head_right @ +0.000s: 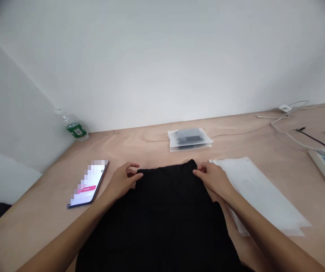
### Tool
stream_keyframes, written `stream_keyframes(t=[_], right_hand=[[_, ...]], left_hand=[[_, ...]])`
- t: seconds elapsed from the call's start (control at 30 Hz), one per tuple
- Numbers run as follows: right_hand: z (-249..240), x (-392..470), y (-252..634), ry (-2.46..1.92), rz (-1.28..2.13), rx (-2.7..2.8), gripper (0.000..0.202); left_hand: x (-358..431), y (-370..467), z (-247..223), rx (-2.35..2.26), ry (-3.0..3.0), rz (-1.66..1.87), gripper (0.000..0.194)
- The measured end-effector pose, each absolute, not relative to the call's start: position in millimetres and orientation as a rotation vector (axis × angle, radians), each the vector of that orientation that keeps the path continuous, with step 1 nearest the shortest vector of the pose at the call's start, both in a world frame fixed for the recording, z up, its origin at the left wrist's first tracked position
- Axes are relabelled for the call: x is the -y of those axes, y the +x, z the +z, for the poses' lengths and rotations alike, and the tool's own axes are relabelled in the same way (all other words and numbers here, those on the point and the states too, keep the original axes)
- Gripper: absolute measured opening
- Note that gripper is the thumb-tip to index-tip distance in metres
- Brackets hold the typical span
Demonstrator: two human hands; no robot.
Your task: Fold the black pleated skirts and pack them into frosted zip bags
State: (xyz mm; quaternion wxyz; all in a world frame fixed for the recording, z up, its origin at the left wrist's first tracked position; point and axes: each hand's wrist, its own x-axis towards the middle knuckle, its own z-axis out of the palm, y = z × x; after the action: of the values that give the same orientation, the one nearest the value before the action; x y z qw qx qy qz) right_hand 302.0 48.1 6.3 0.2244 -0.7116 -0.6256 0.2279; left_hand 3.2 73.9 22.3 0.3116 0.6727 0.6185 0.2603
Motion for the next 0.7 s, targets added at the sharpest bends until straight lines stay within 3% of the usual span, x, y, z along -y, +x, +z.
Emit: stream_keyframes(t=[0.17, 0.27, 0.43, 0.63, 0.7], right_hand=[[15, -43, 302, -2.029, 0.551, 1.717, 0.023], [21, -23, 305, -2.017, 0.535, 1.773, 0.028], [22, 12, 319, -2.016, 0.808, 1.994, 0.032], [41, 41, 331, -1.744, 1.088, 2.043, 0.009], [49, 61, 333, -1.565, 1.166, 2.083, 0.01]], left_hand=[[-71, 4, 37, -1.697, 1.868, 0.69, 0.033], [-53, -11, 48, -1.7, 1.948, 0.634, 0.025], [-18, -44, 57, -1.656, 2.103, 0.178, 0.033], [14, -61, 61, -1.553, 2.163, 0.256, 0.011], [37, -70, 61, -1.458, 2.22, 0.294, 0.007]])
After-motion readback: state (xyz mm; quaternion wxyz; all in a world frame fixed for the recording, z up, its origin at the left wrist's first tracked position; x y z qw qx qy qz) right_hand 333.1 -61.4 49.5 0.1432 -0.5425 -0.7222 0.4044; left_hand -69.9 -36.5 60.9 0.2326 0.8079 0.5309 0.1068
